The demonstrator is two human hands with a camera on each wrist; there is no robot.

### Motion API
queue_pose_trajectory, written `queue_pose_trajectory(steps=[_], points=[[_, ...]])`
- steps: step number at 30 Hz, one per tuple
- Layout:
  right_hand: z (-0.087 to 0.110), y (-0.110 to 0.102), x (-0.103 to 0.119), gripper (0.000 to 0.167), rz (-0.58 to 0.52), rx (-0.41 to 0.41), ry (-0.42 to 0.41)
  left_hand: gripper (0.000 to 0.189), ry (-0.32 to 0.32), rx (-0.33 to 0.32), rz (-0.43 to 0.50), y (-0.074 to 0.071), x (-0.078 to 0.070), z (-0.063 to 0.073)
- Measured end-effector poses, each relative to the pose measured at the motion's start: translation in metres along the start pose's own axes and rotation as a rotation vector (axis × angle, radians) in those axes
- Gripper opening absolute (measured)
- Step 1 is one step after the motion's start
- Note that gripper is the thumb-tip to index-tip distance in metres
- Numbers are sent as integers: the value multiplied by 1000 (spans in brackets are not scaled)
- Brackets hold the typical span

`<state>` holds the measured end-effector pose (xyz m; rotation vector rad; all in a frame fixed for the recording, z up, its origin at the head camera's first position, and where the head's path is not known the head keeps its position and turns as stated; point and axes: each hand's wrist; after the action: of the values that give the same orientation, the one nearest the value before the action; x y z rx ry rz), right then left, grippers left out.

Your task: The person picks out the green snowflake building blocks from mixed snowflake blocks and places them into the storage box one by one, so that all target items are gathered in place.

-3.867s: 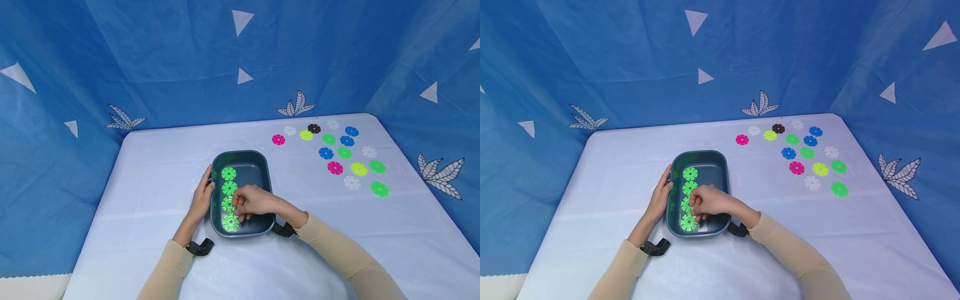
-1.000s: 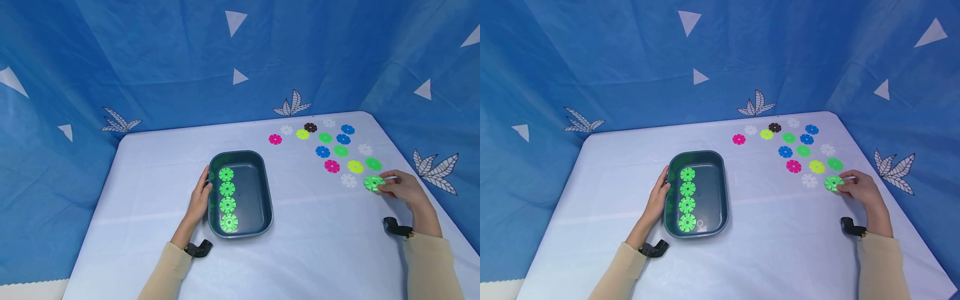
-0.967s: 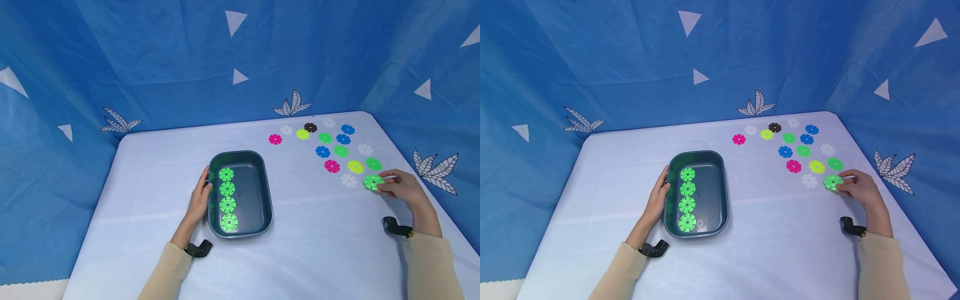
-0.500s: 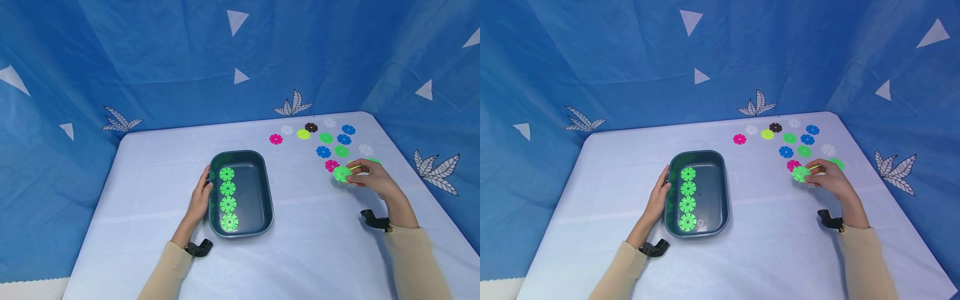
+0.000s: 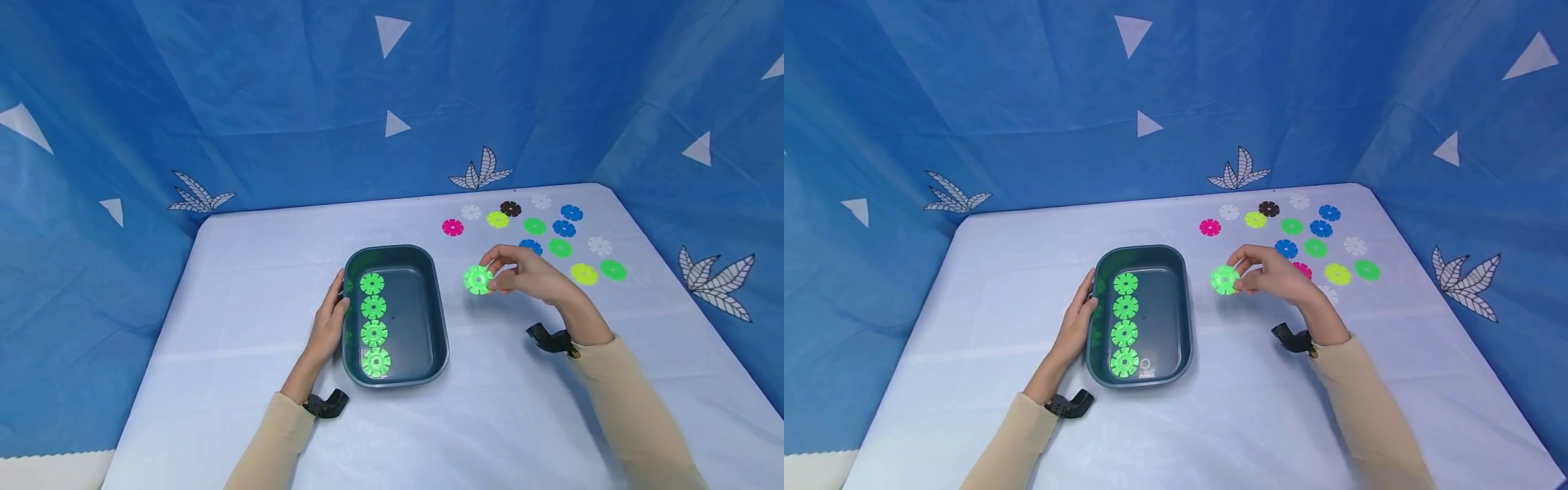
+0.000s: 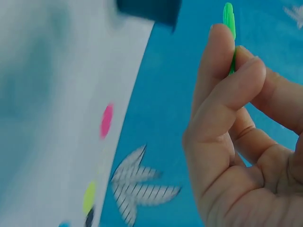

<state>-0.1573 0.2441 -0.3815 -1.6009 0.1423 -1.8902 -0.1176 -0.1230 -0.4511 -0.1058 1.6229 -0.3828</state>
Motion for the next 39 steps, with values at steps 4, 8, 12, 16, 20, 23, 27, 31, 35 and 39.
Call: queue_pose_trajectory(steps=[4, 8, 12, 16, 20, 23, 27, 31, 35, 39], points=[[-13, 18, 20, 27, -12, 109, -83, 55, -3, 2, -4, 0, 0, 0], [-24, 36, 39, 27, 10, 248, -166, 55, -6, 4, -5, 0, 0, 1], [-35, 53, 53, 28, 48, 387, -221, 55, 1, 5, 1, -1, 0, 1], [-46, 70, 62, 25, 90, 495, -229, 54, 9, 2, 5, -1, -1, 1], [-54, 85, 66, 23, 153, 580, -207, 54, 10, -1, 2, -1, -1, 0], [-57, 96, 68, 24, 194, 632, -190, 54, 7, 1, 3, -1, -1, 0], [-58, 108, 68, 25, 268, 656, -185, 54, 8, 4, 11, 0, -3, 0], [-59, 119, 65, 27, 353, 670, -183, 54, 4, 5, 13, -1, -4, 0], [-60, 127, 61, 28, 398, 698, -178, 54, 4, 9, 12, -1, -4, 0], [-60, 131, 59, 28, 431, 706, -177, 54, 6, 10, 16, -2, -3, 0]])
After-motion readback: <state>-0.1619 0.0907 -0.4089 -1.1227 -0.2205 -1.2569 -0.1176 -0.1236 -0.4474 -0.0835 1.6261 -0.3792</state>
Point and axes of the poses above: each hand's wrist, its own z-axis away from the middle knuckle, its own y-axis out of the palm, x = y × z, and after that the axes turned 1 degree about x, right-handed
